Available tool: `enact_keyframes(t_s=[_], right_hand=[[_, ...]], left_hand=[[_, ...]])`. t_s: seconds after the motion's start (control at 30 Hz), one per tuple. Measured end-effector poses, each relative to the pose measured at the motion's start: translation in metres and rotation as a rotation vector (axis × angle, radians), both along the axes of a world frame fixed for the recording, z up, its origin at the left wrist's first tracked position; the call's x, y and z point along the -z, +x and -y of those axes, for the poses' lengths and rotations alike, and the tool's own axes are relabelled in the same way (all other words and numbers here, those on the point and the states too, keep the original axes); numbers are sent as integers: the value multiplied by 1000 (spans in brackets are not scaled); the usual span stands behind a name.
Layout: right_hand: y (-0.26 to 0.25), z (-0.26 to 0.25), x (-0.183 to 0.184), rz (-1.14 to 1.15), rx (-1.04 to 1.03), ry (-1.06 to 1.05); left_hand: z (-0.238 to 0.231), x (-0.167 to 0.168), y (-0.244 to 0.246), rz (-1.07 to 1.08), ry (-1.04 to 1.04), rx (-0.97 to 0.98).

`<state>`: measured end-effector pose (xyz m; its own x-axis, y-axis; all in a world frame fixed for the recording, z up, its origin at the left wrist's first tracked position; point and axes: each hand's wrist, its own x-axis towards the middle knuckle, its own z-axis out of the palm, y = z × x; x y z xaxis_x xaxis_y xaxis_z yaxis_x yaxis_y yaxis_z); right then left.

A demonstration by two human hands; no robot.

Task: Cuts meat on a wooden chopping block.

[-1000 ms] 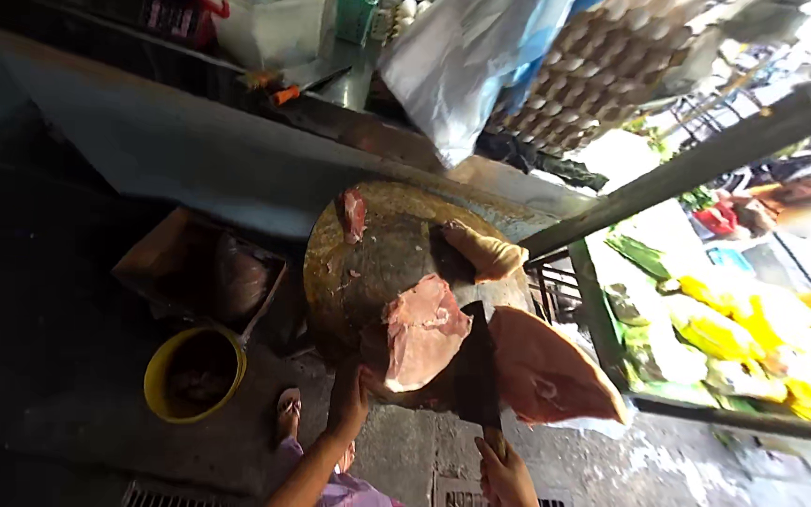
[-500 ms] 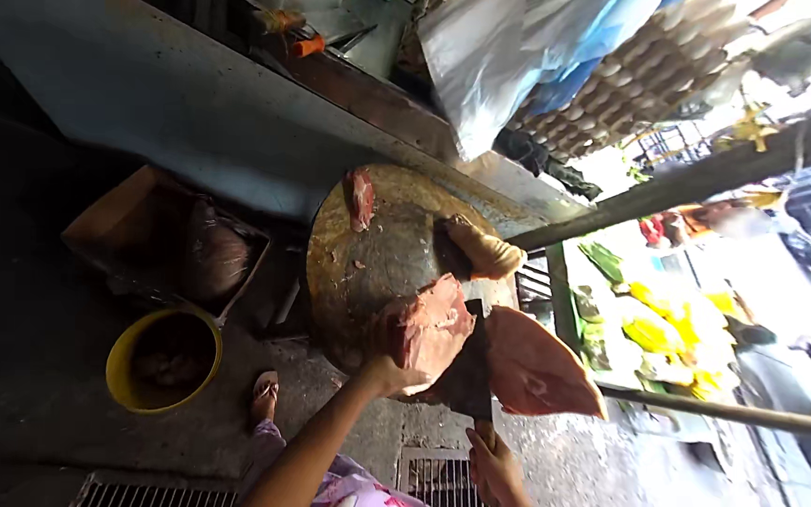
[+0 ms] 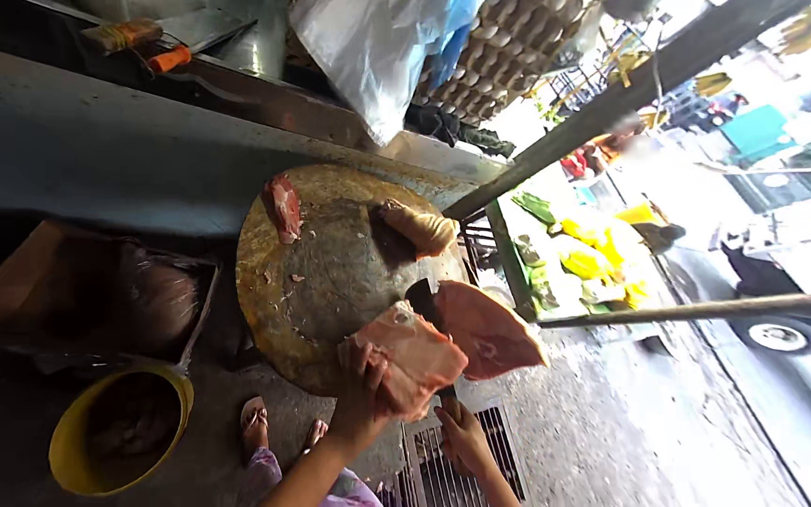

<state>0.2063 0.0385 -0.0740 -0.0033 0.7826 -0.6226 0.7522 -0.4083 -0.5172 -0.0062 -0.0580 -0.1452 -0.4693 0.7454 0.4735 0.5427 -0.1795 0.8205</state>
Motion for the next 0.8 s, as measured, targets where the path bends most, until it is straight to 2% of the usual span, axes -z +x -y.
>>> enact_keyframes(t_s=[0.1,0.3,0.43,0.53,0.67,0.8], right_hand=[[0,-1,0,-3,-2,-10],[-4,-8,-7,9,-30,-51],[-19,-20,-31,19,-66,-76],[-12,-16,-43,13,-73,-78],[22,21,-52,-103,-42,75],[39,54,-59,-301,11,306]], left_hand=[[7,19,7,-30,15,15],[6,21,10,-9,-31,15],[-8,22,-2,28,-35,-31],[-36,18,-28,-14,11,-75],[-66,7,-68,-48,-6,22],[-66,-15,-80,-77,-197,100]])
